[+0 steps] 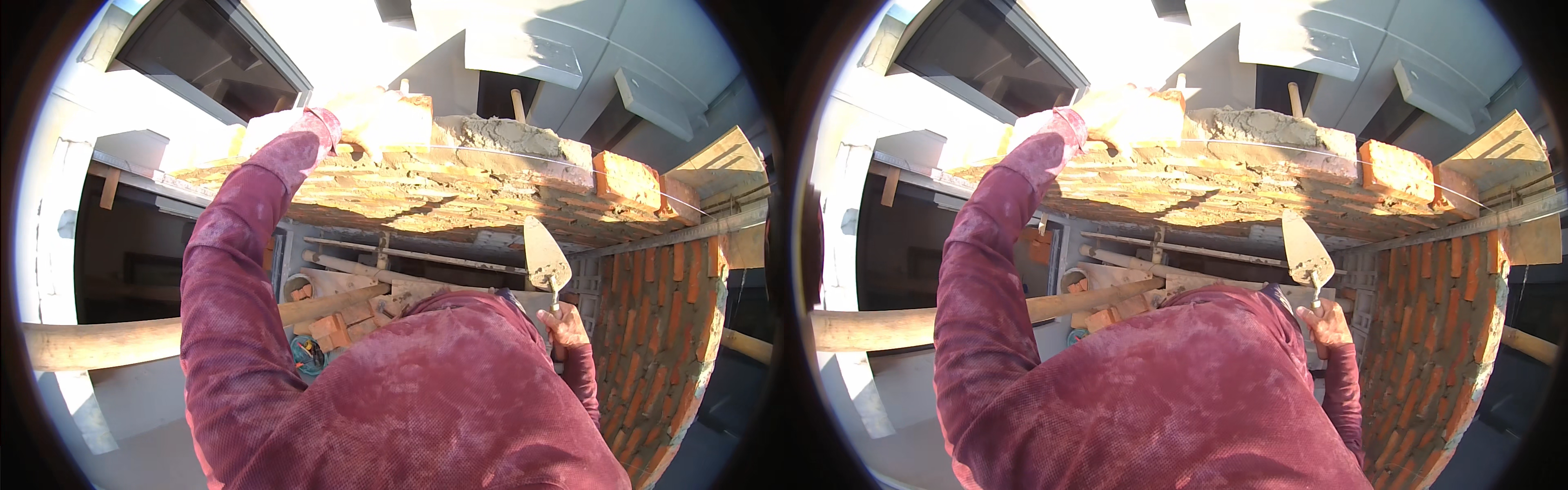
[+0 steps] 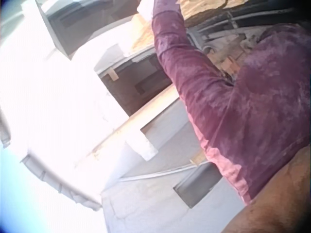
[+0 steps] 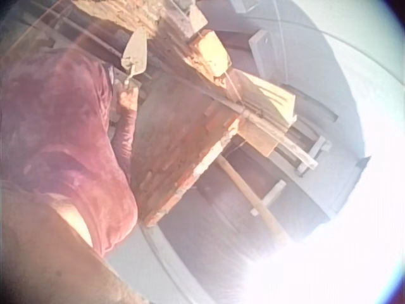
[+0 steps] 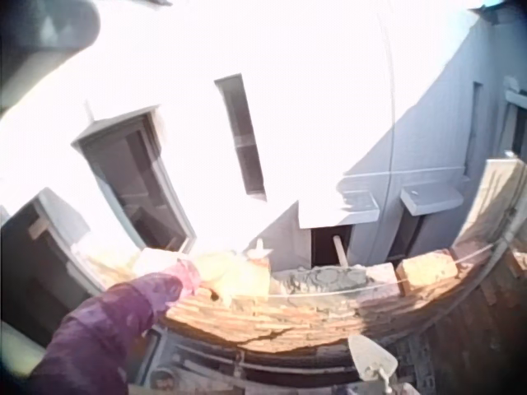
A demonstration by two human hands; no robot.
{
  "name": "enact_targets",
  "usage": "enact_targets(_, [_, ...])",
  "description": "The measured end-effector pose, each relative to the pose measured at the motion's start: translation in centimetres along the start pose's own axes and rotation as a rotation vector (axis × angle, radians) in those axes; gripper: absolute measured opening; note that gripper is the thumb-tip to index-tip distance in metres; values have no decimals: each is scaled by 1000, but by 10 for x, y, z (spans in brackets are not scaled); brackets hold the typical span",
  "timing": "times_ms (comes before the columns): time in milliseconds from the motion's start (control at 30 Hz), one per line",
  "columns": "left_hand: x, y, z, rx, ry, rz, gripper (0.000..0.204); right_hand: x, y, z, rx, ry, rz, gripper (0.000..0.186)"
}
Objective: The person scoops mortar from a bucket using a trowel and applies it to a brick wall. They place bricks onto the mortar, align them with a string line, and tap them into position. The person repeats this process, adding mortar and bricks to build up the wall.
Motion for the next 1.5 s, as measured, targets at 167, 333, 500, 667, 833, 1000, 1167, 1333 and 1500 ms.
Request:
enact_targets(167, [-16,1,6,99,-12,8,106,1,-8,109,-63,-317,23,24])
enact_targets(333, [-50,13,42,100,-157,-99,95,-1,4,237,122,-575,138,20])
enact_targets(500, [-96,23,73,-250,-321,-580,68,29,45,367,-524,-1154,38,20])
enact_targets(667, [-122,16,71,-285,-465,-768,48,112,112,425,-925,-1446,84,26])
enact_targets(833, [-148,32,71,-323,-453,-920,36,131,178,465,-1042,-1289,45,21])
enact_targets(1000, [-136,41,74,-285,-476,-878,33,152,215,459,-1400,-1349,233,23])
enact_targets(1167, [-145,44,79,-354,-493,-979,27,151,204,476,-1159,-1410,105,36])
enact_targets(1333, [-145,45,67,-245,-446,-1021,31,128,198,474,-1205,-1609,174,28])
enact_targets(1500, [-131,52,43,-169,-358,-1018,28,77,166,457,-1249,-1809,-91,27])
Point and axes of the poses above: each hand's wrist, its own x-axis towards the middle knuckle, its own y-axis out of the palm, z = x × y, the point moved 10 cm from there along x, towards the middle knuckle, and after that the axes turned 8 degrees about -y, right-handed, at the moved point
